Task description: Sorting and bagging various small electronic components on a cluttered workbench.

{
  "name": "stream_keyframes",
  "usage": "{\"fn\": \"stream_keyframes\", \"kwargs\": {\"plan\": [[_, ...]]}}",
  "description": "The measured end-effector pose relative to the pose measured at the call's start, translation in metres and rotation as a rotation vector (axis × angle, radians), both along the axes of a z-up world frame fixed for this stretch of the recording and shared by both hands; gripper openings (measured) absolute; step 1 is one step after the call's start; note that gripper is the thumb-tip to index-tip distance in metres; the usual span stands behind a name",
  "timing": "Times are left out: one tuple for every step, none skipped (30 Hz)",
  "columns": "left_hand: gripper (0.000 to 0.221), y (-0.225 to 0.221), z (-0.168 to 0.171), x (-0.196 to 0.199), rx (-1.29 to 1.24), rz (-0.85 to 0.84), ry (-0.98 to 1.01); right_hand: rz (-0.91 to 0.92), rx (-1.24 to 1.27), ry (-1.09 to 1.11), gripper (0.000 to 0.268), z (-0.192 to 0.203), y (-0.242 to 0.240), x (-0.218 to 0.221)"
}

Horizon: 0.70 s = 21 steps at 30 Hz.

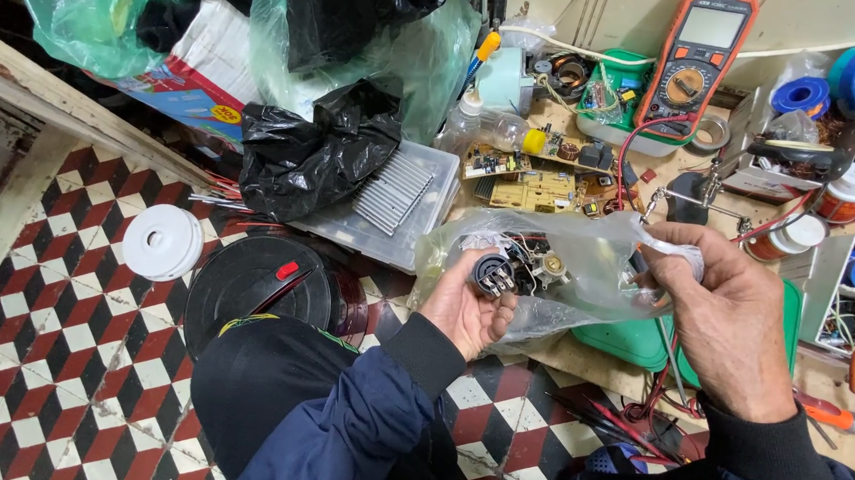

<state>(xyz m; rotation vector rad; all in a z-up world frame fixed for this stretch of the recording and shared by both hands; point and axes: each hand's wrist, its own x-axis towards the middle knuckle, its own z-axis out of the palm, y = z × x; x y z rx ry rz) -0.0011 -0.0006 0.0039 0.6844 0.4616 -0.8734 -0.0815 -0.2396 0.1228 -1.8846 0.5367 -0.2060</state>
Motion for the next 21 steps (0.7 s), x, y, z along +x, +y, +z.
{"fn": "stream_keyframes", "kwargs": {"plan": [[0.052,-0.0002,-0.0024,0.0010,-0.001,0.000,0.000,0.000,-0.001,0.000,0.030,0.0001,-0.0001,0.0002],[0.053,0.0000,-0.0049,0.0018,-0.010,-0.006,0.013,0.001,-0.008,0.004,0.029,-0.0001,0.0001,0.0004],[0.054,0.0002,-0.0074,0.0026,-0.019,-0.013,0.026,0.001,-0.015,0.008,0.029,-0.0002,0.0003,0.0005],[0.054,0.0003,-0.0069,0.0026,-0.019,-0.013,0.025,0.002,-0.015,0.008,0.029,-0.0016,-0.0001,0.0006],[0.054,0.0003,-0.0063,0.0026,-0.011,-0.011,0.034,0.001,0.001,0.001,0.028,-0.0030,-0.0005,0.0007],[0.054,0.0004,-0.0056,0.0026,-0.003,-0.009,0.043,0.001,0.018,-0.006,0.027,-0.0044,-0.0009,0.0008],[0.054,0.0002,-0.0039,0.0021,-0.003,-0.009,0.043,0.001,0.018,-0.006,0.027,-0.0045,-0.0009,0.0009],[0.054,0.0000,-0.0024,0.0017,0.003,-0.006,0.027,0.002,0.020,-0.005,0.027,-0.0046,-0.0009,0.0012],[0.054,-0.0003,-0.0008,0.0012,0.008,-0.004,0.012,0.004,0.023,-0.005,0.027,-0.0048,-0.0010,0.0014],[0.054,-0.0001,-0.0014,0.0013,0.008,-0.004,0.012,0.004,0.023,-0.005,0.027,-0.0045,-0.0009,0.0013],[0.054,0.0000,-0.0020,0.0013,0.001,-0.001,0.018,0.010,0.018,-0.007,0.026,-0.0042,-0.0008,0.0012],[0.054,0.0002,-0.0025,0.0012,-0.005,0.002,0.024,0.016,0.014,-0.009,0.025,-0.0039,-0.0007,0.0010],[0.054,0.0005,-0.0052,0.0020,-0.005,0.002,0.024,0.016,0.014,-0.009,0.025,-0.0033,-0.0002,0.0012],[0.055,0.0006,-0.0079,0.0027,-0.003,-0.010,0.039,0.013,0.012,-0.004,0.025,-0.0027,0.0002,0.0012],[0.057,0.0007,-0.0107,0.0034,-0.001,-0.023,0.054,0.010,0.010,0.001,0.025,-0.0020,0.0005,0.0013],[0.057,0.0006,-0.0093,0.0031,0.000,-0.024,0.054,0.010,0.010,0.001,0.025,-0.0019,0.0006,0.0012],[0.057,0.0006,-0.0080,0.0028,-0.007,-0.022,0.050,0.012,0.006,-0.003,0.025,-0.0018,0.0008,0.0010],[0.057,0.0006,-0.0065,0.0026,-0.013,-0.020,0.046,0.015,0.002,-0.007,0.024,-0.0016,0.0011,0.0009],[0.057,0.0006,-0.0064,0.0021,-0.013,-0.020,0.046,0.015,0.002,-0.007,0.024,-0.0011,0.0016,0.0007],[0.055,0.0005,-0.0062,0.0020,-0.019,-0.016,0.037,0.017,-0.001,-0.007,0.025,-0.0004,0.0019,0.0007],[0.054,0.0003,-0.0059,0.0020,-0.026,-0.012,0.028,0.019,-0.004,-0.007,0.025,0.0004,0.0022,0.0006]]}}
